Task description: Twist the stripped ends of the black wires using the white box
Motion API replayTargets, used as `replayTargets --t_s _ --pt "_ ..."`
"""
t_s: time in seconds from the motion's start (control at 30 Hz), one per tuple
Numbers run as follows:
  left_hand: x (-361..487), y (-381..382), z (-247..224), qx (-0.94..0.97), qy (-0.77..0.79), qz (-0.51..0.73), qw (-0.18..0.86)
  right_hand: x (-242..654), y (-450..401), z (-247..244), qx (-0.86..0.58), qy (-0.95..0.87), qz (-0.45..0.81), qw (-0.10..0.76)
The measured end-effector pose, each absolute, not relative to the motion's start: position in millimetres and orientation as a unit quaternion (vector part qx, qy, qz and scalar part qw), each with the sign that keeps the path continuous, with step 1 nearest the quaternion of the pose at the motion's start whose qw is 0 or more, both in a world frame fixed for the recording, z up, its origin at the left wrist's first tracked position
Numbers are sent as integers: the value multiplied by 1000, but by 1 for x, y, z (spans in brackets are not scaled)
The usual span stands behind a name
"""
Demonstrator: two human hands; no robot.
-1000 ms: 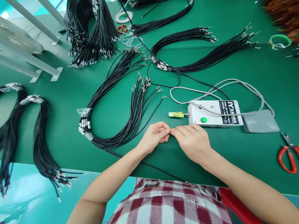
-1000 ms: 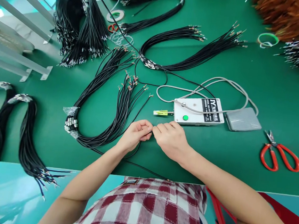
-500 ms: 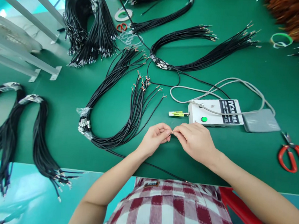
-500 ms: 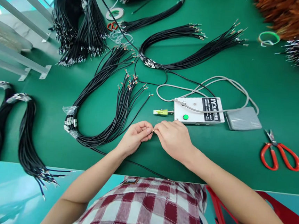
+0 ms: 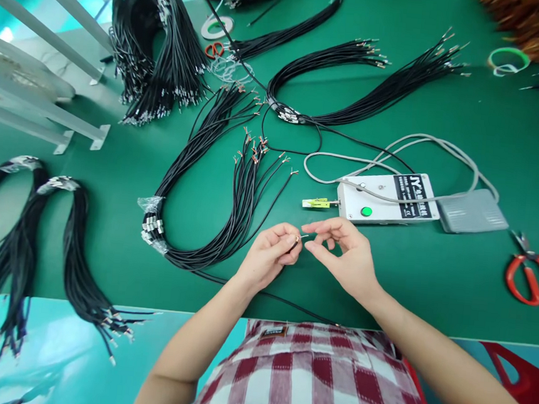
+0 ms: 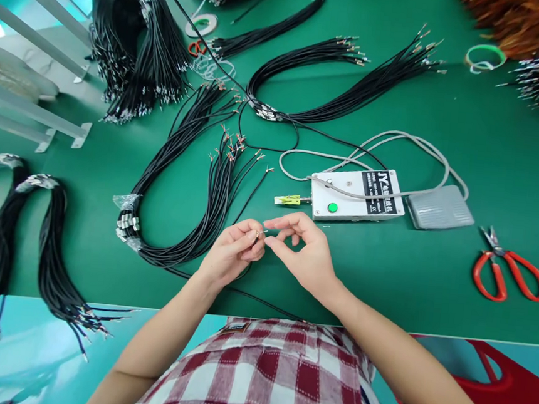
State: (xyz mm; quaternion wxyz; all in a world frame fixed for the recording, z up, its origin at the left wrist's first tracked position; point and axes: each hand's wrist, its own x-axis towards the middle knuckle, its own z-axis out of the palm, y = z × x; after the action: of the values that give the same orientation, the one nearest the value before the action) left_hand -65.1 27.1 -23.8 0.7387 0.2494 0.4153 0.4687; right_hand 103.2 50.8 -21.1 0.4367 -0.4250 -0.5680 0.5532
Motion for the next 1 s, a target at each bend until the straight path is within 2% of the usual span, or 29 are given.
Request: replayTargets --t_s 0.17,0.3,0.43,0.63,0.83,1.0 --pt "-61 26 -25 251 408 469 742 95 45 -19 -449 -554 528 462" --pt "-58 25 -22 258 416 475 731 94 46 -19 -442 -496 587 463" --pt "-55 22 -21 274 440 489 702 93 46 -21 -441 -455 623 459" --pt "-49 16 -23 319 496 501 634 89 38 -24 -437 -494 585 471" --pt "-51 18 -24 353 529 517 573 102 31 -22 -415 -485 633 439" --pt "-55 22 -26 358 511 497 603 117 40 -23 -444 -587 550 396"
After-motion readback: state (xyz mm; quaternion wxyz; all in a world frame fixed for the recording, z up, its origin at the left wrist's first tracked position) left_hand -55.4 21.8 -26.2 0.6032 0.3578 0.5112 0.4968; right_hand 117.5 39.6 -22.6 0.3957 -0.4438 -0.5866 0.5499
